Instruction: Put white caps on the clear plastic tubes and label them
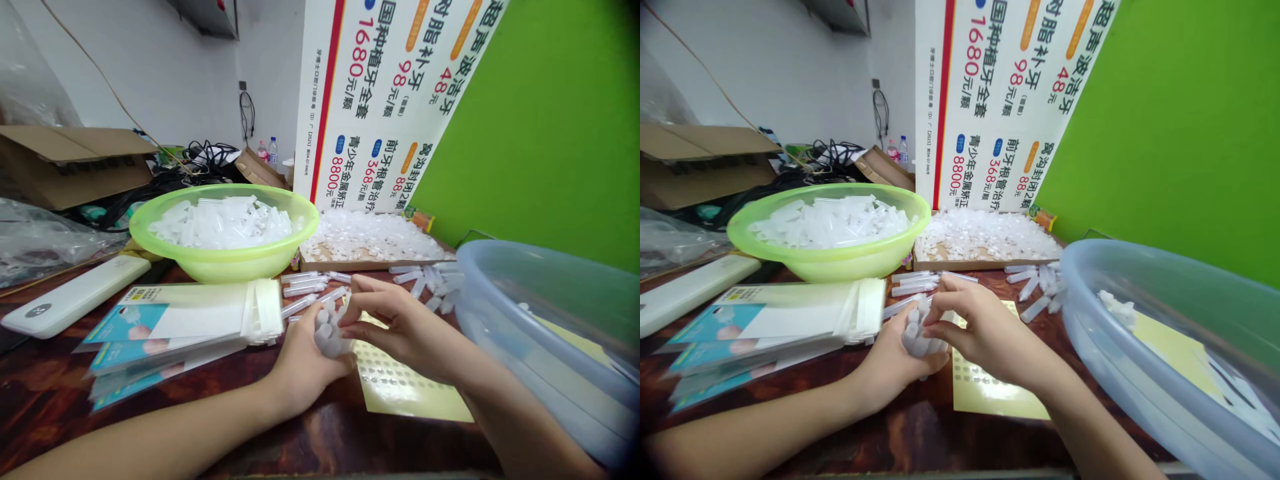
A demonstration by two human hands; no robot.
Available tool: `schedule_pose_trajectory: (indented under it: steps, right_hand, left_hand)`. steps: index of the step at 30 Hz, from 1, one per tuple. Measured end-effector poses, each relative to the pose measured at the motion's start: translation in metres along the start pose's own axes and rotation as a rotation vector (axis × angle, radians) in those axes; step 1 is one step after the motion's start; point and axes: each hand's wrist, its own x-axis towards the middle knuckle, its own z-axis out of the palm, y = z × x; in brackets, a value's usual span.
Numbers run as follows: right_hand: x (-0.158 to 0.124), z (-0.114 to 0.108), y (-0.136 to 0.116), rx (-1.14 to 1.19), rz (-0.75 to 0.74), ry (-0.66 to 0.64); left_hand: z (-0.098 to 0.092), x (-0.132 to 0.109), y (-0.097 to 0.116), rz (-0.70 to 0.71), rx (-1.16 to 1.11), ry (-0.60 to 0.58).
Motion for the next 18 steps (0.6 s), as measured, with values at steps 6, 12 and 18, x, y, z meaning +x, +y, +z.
schedule_pose_trajectory:
  steps: [6, 12, 18]
  right_hand:
    - [0.003, -0.008, 0.009, 0.042, -0.011, -0.093]
    - [0.009, -0.008, 0.015, 0.159, -0.045, -0.214]
    - [0.013, -0.005, 0.019, 0.234, -0.029, -0.283]
  left_hand:
    - [0.002, -0.002, 0.000, -0.025, 0.051, 0.052]
    - [0.002, -0.005, 0.005, 0.028, 0.045, -0.003]
    - [0.001, -0.005, 0.005, 0.035, 0.061, 0.001]
